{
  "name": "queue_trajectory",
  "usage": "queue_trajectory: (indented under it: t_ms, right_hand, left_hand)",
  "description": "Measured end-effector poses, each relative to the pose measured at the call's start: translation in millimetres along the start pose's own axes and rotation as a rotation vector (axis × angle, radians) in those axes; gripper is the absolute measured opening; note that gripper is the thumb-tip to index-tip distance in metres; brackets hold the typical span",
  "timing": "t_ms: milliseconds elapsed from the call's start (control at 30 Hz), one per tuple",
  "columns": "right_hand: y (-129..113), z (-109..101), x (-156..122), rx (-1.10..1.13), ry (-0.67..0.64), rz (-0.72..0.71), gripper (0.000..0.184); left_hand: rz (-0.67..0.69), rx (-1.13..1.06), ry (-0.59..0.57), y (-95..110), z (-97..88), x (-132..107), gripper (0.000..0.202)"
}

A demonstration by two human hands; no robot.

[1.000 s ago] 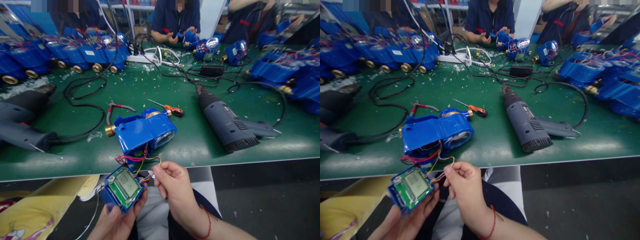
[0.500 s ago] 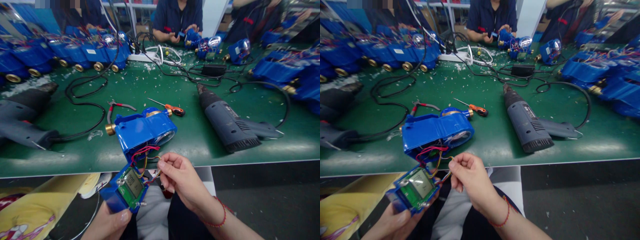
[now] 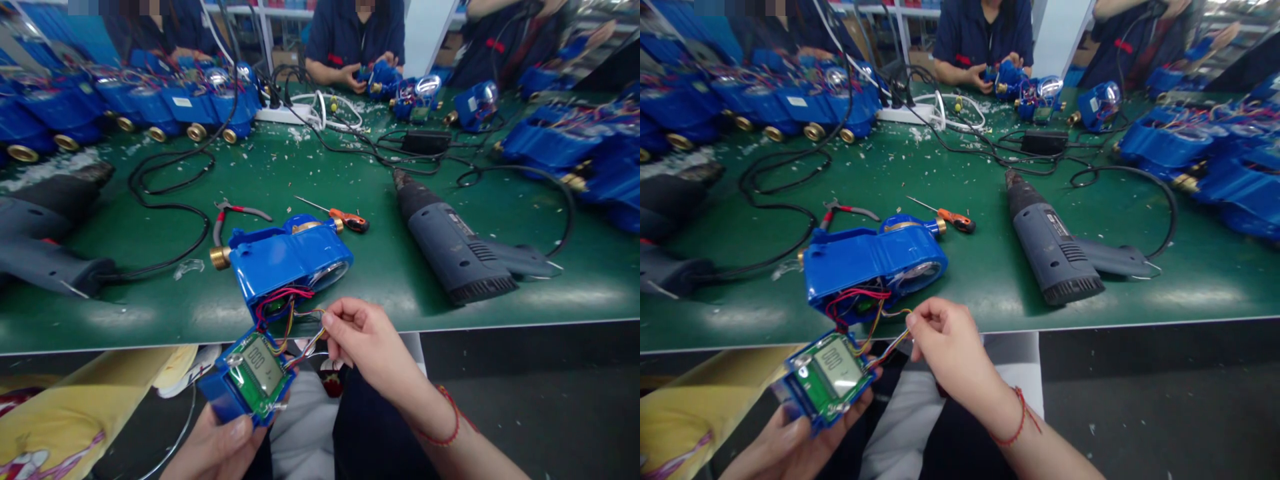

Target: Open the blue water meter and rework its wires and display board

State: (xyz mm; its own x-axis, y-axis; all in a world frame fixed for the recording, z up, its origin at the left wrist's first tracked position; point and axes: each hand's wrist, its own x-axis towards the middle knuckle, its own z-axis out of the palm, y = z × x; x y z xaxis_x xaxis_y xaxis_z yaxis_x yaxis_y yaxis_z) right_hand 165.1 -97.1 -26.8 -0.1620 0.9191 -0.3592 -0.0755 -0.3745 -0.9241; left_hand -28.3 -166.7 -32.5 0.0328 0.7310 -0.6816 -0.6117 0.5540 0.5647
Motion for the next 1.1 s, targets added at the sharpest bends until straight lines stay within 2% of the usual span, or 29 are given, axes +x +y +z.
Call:
queue_trajectory:
  t_ms: [200, 333, 467, 667, 800, 967, 1100]
  right_hand:
    - [-10, 2, 5, 0.276, -0.109, 0.095, 0.035]
    - [-14, 3, 5, 0.387, -0.171, 0.156, 0.037]
    - [-12, 6, 5, 0.391, -0.136, 0.138, 0.036]
    - [-1, 15, 5, 0.193, -0.067, 0.069, 0.024]
    - [-3, 6, 6, -0.004, 0.043, -0.022, 0.007]
    - [-2, -4, 1, -0.216, 0.051, -0.110, 0.013]
    - [10, -4, -7, -0.392, 0.061, -0.299, 0.011]
  left_hand:
    - [-0.005, -0.061, -0.044, 1, -0.3, 0, 0.055]
    - [-0.012, -0.085, -0.056, 4, 1.5, -1, 0.047]
    - [-0.024, -0.108, -0.052, 5, 2.9, -2, 0.041]
    - [-0.109, -0.188, -0.041, 9, 0.3, -1, 0.030]
    - [-0.066, -0.213, 0.044, 7, -1.9, -2, 0.026]
    - [-0.056, -0.206, 0.080, 3, -3.4, 0, 0.030]
    - [-0.058, -0.202, 0.071, 2, -7.4, 3, 0.034]
